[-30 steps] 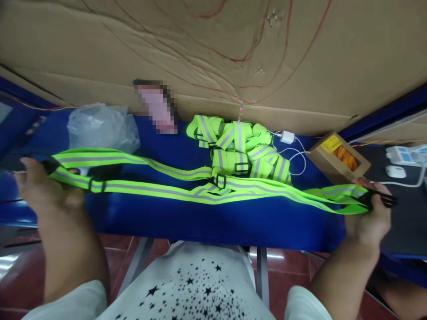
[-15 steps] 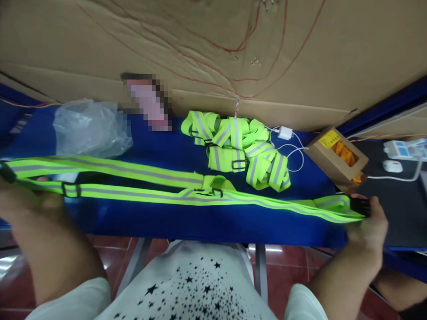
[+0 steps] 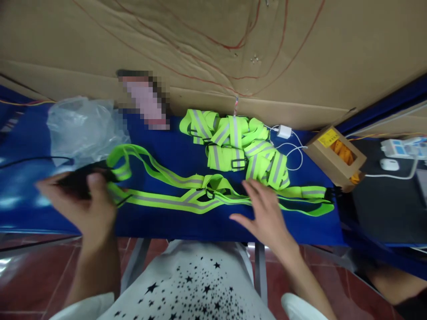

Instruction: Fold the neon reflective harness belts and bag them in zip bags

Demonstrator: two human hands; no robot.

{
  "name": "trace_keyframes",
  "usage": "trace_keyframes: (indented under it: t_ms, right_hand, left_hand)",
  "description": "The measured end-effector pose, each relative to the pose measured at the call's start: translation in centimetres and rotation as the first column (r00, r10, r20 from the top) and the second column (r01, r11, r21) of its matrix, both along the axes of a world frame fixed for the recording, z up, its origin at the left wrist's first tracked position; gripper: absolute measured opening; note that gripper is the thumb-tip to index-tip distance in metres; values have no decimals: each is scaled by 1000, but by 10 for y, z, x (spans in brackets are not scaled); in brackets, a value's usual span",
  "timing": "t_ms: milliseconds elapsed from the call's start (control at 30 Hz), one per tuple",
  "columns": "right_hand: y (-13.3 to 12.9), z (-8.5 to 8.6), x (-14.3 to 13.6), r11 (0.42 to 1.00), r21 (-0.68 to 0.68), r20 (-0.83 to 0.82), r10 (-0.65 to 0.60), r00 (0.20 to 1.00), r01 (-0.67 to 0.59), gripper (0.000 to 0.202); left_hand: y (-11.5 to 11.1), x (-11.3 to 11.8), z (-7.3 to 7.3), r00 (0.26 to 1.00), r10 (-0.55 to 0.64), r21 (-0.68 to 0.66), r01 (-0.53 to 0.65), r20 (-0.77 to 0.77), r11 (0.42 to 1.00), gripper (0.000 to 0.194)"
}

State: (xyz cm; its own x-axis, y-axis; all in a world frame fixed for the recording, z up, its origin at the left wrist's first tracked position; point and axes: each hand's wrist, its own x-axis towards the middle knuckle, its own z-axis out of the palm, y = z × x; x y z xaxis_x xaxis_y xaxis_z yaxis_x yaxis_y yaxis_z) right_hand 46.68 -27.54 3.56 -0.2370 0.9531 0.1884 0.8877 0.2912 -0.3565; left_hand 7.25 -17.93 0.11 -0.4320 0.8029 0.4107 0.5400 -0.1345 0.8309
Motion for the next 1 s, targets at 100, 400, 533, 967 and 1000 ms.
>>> trace_keyframes:
  t_ms: [100,400,533,967,1000]
  right_hand:
    - [19,-9,-40,992,-20,36,126,991,-125,75]
    - [71,-23,-25,934,-344,-356,-228,906,100,37]
    - [78,-5,-5,854,-487,-588,-475,655,182,41]
    - [59,12,-36,942,274,-81,-178,981,194,33]
    - [54,11,-49,964,267,-26,-8,1000,14,36]
  left_hand:
    - [-30,49,-7,939,-302,-19,303,-166,953,30]
    - [-47,76,-26,711,-588,-426,428,-386,797,42]
    - [-44,53,-23,700,-624,-480,439,-346,759,40]
    - [-46,49,-11,616,-614,-462,413,-494,785,38]
    - [-46,52,-10,615,-605,-457,403,-506,793,38]
